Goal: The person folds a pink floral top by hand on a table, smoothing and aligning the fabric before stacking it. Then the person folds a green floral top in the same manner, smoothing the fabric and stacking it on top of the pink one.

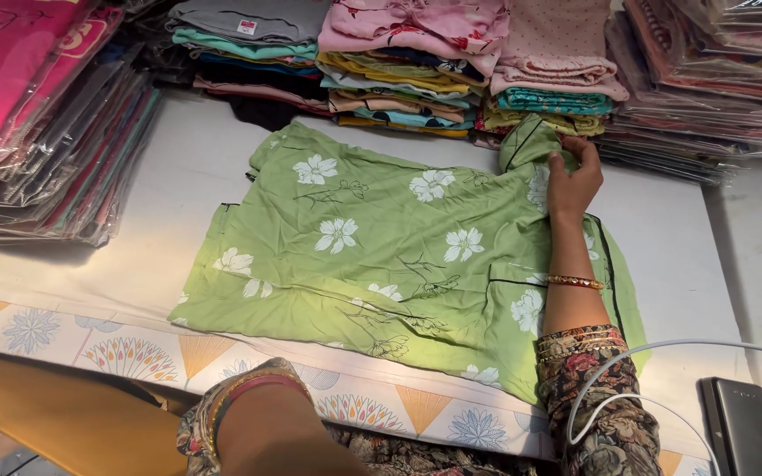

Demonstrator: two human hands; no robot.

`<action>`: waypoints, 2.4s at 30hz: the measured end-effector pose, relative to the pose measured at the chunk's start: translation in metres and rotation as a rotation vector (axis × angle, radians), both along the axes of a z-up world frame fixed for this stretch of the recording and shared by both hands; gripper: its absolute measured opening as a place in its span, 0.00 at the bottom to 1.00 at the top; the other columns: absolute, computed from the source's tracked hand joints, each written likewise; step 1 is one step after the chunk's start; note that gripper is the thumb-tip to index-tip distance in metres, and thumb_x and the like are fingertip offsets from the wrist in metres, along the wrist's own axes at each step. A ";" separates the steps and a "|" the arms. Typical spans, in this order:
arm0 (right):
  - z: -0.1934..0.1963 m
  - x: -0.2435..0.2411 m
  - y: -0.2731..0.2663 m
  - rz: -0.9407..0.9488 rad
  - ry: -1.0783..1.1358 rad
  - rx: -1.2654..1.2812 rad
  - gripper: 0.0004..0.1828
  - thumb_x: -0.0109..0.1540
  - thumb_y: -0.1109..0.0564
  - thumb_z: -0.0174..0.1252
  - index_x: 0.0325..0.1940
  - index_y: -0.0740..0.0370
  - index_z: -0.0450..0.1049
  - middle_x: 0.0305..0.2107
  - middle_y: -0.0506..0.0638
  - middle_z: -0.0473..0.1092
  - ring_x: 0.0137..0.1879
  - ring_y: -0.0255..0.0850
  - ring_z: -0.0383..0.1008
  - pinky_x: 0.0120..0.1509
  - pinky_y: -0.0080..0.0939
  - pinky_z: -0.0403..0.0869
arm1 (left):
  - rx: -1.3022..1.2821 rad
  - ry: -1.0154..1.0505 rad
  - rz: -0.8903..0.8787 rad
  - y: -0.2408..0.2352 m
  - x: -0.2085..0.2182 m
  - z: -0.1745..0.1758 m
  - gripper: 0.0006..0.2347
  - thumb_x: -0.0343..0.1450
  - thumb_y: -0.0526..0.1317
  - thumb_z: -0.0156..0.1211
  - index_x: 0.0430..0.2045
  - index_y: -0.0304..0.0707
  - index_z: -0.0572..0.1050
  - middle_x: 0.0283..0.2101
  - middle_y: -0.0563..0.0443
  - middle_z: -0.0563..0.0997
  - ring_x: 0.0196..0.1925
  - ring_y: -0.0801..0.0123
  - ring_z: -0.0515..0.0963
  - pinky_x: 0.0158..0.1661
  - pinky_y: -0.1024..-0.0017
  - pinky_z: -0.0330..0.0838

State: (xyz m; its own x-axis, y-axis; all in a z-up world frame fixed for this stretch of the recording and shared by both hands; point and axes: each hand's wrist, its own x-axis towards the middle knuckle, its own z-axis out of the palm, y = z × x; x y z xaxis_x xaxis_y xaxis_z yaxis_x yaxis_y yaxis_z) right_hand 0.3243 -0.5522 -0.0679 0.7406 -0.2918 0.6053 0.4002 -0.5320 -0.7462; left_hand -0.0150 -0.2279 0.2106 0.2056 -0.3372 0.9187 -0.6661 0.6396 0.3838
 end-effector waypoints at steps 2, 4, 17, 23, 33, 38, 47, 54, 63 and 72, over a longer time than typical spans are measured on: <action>0.003 -0.002 0.002 0.010 -0.023 -0.007 0.15 0.61 0.64 0.67 0.51 0.65 0.75 0.46 0.54 0.77 0.53 0.45 0.78 0.62 0.43 0.73 | -0.015 -0.013 -0.055 0.030 0.038 -0.001 0.15 0.76 0.46 0.56 0.24 0.35 0.81 0.31 0.42 0.81 0.35 0.59 0.80 0.39 0.60 0.75; 0.008 0.005 0.006 0.022 -0.060 -0.012 0.15 0.61 0.65 0.67 0.51 0.65 0.75 0.46 0.54 0.77 0.53 0.45 0.78 0.61 0.43 0.73 | -0.017 -0.038 -0.088 0.059 0.084 -0.011 0.16 0.76 0.46 0.55 0.24 0.34 0.81 0.31 0.42 0.81 0.34 0.59 0.80 0.39 0.60 0.75; 0.019 0.053 -0.033 -0.052 0.537 -0.216 0.24 0.51 0.56 0.72 0.52 0.56 0.81 0.38 0.51 0.80 0.42 0.42 0.80 0.49 0.41 0.74 | 1.169 0.274 1.417 0.187 0.335 -0.268 0.24 0.58 0.46 0.73 0.50 0.53 0.79 0.56 0.52 0.76 0.65 0.54 0.62 0.60 0.33 0.47; 0.057 0.066 -0.055 0.043 0.305 0.187 0.10 0.59 0.65 0.66 0.44 0.64 0.80 0.33 0.46 0.77 0.36 0.30 0.72 0.42 0.31 0.70 | 0.994 0.219 1.553 0.218 0.348 -0.241 0.08 0.65 0.40 0.69 0.35 0.46 0.81 0.43 0.59 0.81 0.57 0.63 0.71 0.60 0.49 0.50; 0.110 0.011 -0.051 0.146 0.301 0.373 0.05 0.61 0.66 0.65 0.40 0.61 0.78 0.29 0.42 0.75 0.31 0.27 0.69 0.31 0.29 0.63 | 0.889 0.297 1.672 0.261 0.321 -0.225 0.06 0.67 0.36 0.68 0.35 0.49 0.82 0.37 0.58 0.80 0.53 0.62 0.73 0.60 0.56 0.52; 0.096 -0.068 -0.100 0.408 0.365 0.147 0.07 0.61 0.68 0.64 0.42 0.65 0.76 0.30 0.43 0.75 0.33 0.28 0.70 0.37 0.29 0.69 | 1.001 0.370 1.537 0.283 0.273 -0.234 0.09 0.65 0.33 0.65 0.33 0.51 0.83 0.39 0.61 0.79 0.54 0.63 0.72 0.62 0.60 0.54; 0.132 -0.177 -0.097 0.429 0.908 -0.510 0.17 0.57 0.64 0.63 0.49 0.57 0.81 0.38 0.48 0.80 0.39 0.38 0.77 0.48 0.41 0.77 | 1.477 0.646 1.219 0.277 0.179 -0.212 0.14 0.60 0.43 0.73 0.39 0.60 0.87 0.50 0.60 0.78 0.62 0.62 0.67 0.63 0.53 0.56; 0.088 -0.112 -0.067 0.152 0.589 -0.515 0.17 0.65 0.53 0.61 0.59 0.53 0.79 0.50 0.51 0.79 0.56 0.45 0.77 0.60 0.44 0.74 | 0.974 0.526 1.420 0.244 0.220 -0.230 0.12 0.72 0.43 0.61 0.50 0.60 0.81 0.52 0.59 0.79 0.63 0.59 0.71 0.61 0.60 0.71; 0.047 -0.092 -0.075 0.215 0.483 -0.688 0.29 0.50 0.45 0.76 0.48 0.62 0.77 0.44 0.57 0.77 0.51 0.51 0.73 0.54 0.53 0.71 | 1.290 0.500 1.311 0.232 0.258 -0.255 0.26 0.61 0.53 0.69 0.57 0.71 0.75 0.60 0.64 0.71 0.66 0.65 0.61 0.64 0.51 0.48; 0.118 -0.154 -0.117 0.192 0.391 -0.341 0.16 0.56 0.62 0.73 0.43 0.65 0.74 0.31 0.45 0.73 0.38 0.30 0.68 0.44 0.33 0.70 | 1.586 0.441 1.151 0.243 0.244 -0.210 0.26 0.56 0.56 0.76 0.51 0.73 0.80 0.52 0.62 0.76 0.63 0.67 0.62 0.68 0.53 0.40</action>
State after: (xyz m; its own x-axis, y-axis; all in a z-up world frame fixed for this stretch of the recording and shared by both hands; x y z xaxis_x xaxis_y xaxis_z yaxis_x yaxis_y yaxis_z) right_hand 0.1707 -0.6688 0.0497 0.9497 0.0351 0.3113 0.2417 -0.7144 -0.6567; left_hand 0.2285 0.0151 0.0009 0.9617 -0.2155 -0.1695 -0.1598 -0.9430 0.2921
